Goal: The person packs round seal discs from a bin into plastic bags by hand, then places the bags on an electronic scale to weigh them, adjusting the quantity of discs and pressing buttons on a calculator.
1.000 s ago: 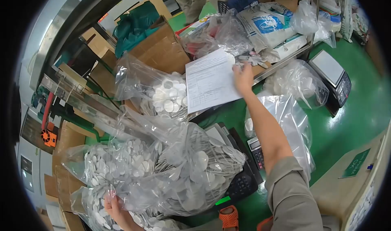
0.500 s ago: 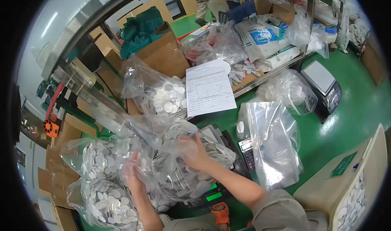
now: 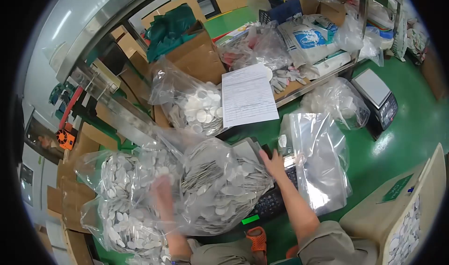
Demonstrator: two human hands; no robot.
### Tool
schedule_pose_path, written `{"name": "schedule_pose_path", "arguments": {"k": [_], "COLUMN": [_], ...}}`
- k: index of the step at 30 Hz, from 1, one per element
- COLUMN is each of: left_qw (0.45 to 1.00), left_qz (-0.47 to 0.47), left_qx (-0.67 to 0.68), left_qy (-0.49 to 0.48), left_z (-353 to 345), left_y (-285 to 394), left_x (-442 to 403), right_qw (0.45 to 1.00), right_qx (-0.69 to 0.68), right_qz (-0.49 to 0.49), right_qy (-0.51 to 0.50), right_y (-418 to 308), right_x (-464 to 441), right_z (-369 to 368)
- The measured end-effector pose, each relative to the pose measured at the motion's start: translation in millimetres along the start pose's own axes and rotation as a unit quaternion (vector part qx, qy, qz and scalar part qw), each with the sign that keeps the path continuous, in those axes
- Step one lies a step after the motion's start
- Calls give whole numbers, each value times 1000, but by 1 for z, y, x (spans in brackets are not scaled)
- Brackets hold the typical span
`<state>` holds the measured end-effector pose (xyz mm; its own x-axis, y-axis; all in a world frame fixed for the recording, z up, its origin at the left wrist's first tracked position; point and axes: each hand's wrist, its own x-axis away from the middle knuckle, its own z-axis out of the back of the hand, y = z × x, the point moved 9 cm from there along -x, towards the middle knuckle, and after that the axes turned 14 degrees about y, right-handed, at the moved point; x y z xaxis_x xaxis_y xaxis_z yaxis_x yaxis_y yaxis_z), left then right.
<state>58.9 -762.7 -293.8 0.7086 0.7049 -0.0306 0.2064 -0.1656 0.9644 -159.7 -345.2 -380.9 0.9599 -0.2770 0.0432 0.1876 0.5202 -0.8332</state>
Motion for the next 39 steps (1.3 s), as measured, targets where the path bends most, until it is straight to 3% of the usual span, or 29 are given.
{"name": "schedule_pose_path", "arguments": {"k": [1, 2, 4, 5, 8, 12, 15, 17, 19, 22, 23, 24, 26, 27, 29, 30, 31, 32, 33, 35, 36, 39], "left_qw": [969, 951, 982, 981, 977, 975, 975, 976, 976, 972, 953, 951, 930, 911, 965, 975, 983, 983, 978, 957, 943, 971], "left_qz": [71, 165, 179, 191, 208, 206, 200, 189, 184, 198, 259, 267, 326, 375, 233, 191, 149, 153, 181, 259, 297, 232], "left_qx": [-230, -223, -59, -15, 44, 78, 92, 99, 102, 104, 128, 131, 143, 151, 121, 112, 103, 105, 98, 132, 150, 52], "left_qy": [49, 139, -7, -26, -6, 22, 41, 51, 60, 77, 93, 90, 87, 85, 13, 6, 0, 4, -36, -12, 4, -33], "left_z": [13, -29, -85, -96, -92, -87, -79, -74, -68, -70, -104, -107, -115, -121, -76, -104, -132, -113, -88, -93, -97, -104], "left_y": [-50, -40, -32, -30, -32, -30, -30, -28, -28, -30, -7, -16, -29, -34, -88, -51, -12, -37, -81, -83, -83, -68], "left_x": [-4, 31, 48, 50, 54, 66, 68, 68, 67, 67, 77, 77, 78, 81, 59, 62, 66, 60, 53, 56, 58, 56], "right_qw": [999, 992, 979, 979, 983, 962, 975, 948, 860, 815, 795, 839, 833, 851, 949, 923, 952, 961, 966, 966, 970, 962], "right_qx": [-44, -83, -98, -62, -59, -254, -191, -265, -405, -433, -443, -387, -406, -408, -236, -330, -215, -97, -63, -207, -178, -222], "right_qz": [-14, -55, -87, -92, -139, -93, -57, -113, -220, -256, -284, -316, -270, -192, 24, -46, 23, 90, 220, 100, 76, -78], "right_qy": [-24, -82, -155, -170, -104, -39, -94, -136, -222, -286, -302, -216, -263, -269, -206, -191, -219, -244, -117, -117, -150, -136], "right_y": [18, 14, 23, 20, 50, 13, -23, -25, -47, -37, -27, -46, -16, 20, -27, -19, -17, -7, -9, 9, 16, 12], "right_x": [9, 20, 30, 37, 48, 83, 100, 104, 111, 100, 95, 94, 76, 62, 55, 51, 45, 39, 31, 37, 33, 39], "right_z": [-23, -26, -41, -34, -17, -5, -1, -16, -23, -48, -61, -29, -57, -82, -29, -34, -36, -39, -31, -33, -37, -17]}}
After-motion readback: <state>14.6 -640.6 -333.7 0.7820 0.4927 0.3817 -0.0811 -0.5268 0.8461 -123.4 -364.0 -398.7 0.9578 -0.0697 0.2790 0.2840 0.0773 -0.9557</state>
